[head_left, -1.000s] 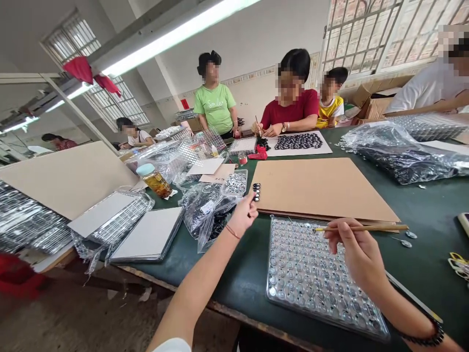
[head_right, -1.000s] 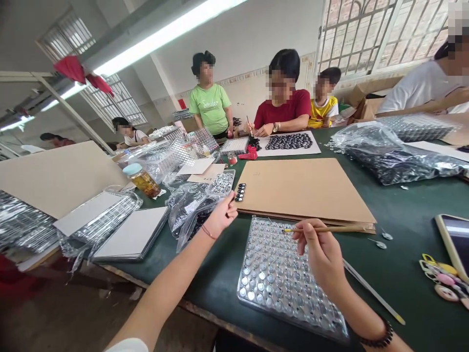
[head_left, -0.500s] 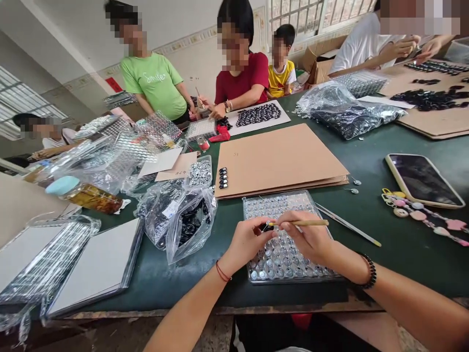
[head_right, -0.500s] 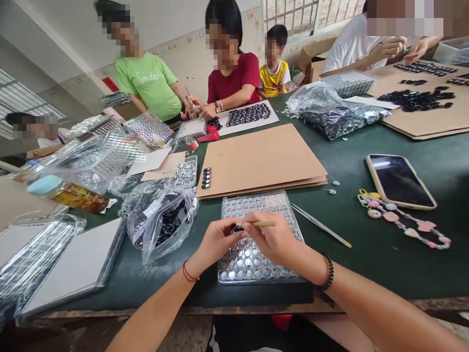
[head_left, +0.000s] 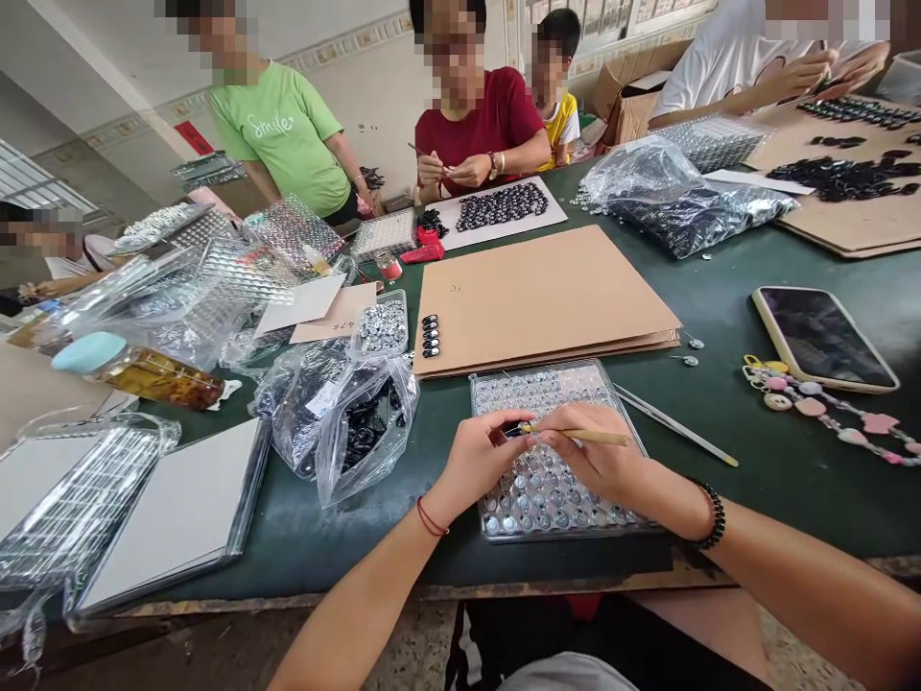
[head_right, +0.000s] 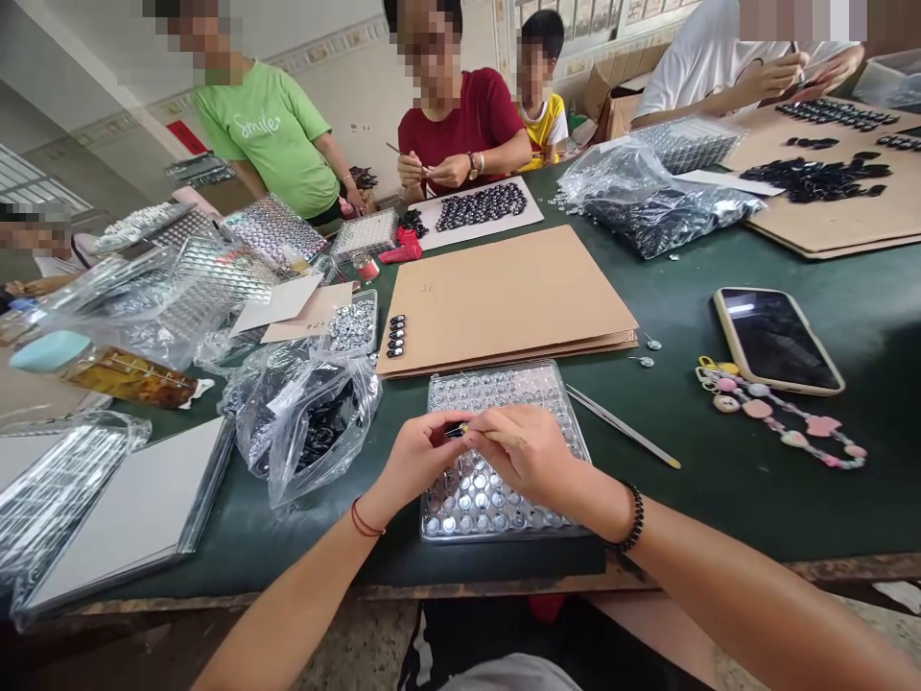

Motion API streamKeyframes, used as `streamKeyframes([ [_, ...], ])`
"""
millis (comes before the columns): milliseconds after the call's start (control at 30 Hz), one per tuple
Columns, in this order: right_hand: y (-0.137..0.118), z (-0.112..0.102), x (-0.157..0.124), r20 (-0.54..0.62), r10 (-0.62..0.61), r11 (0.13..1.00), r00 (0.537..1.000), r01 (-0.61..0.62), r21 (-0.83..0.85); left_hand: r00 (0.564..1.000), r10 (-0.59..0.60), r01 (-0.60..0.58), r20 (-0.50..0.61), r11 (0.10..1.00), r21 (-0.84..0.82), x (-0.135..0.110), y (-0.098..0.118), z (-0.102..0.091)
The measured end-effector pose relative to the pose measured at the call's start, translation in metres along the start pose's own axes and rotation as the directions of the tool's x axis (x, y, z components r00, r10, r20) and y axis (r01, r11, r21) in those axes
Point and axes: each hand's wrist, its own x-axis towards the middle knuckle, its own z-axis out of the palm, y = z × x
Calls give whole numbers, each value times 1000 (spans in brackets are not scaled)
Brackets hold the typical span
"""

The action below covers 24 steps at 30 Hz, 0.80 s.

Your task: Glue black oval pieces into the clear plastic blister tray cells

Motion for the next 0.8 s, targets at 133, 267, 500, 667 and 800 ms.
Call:
streamKeyframes([
  [133,1,1,-1,-2,-2,1000,1000,2,-3,1000,-6,6,-1,1000,3,0,-1,0],
  [267,2,1,-1,19,-2,1000,1000,2,-8,1000,3,-3,-3,1000,-14,0,-1,-1],
  [500,-2,2,0,91,1,999,996,-4,38,997,65,-65,-45,998,7,-3,-1,-1],
  [667,5,1,4,158,412,810,897,-440,387,999,47,-46,18,997,-67,-6,-1,6],
  [800,13,4,8,251,562,641,788,-607,469,998,43,-41,38,998,-42,-7,1,7],
])
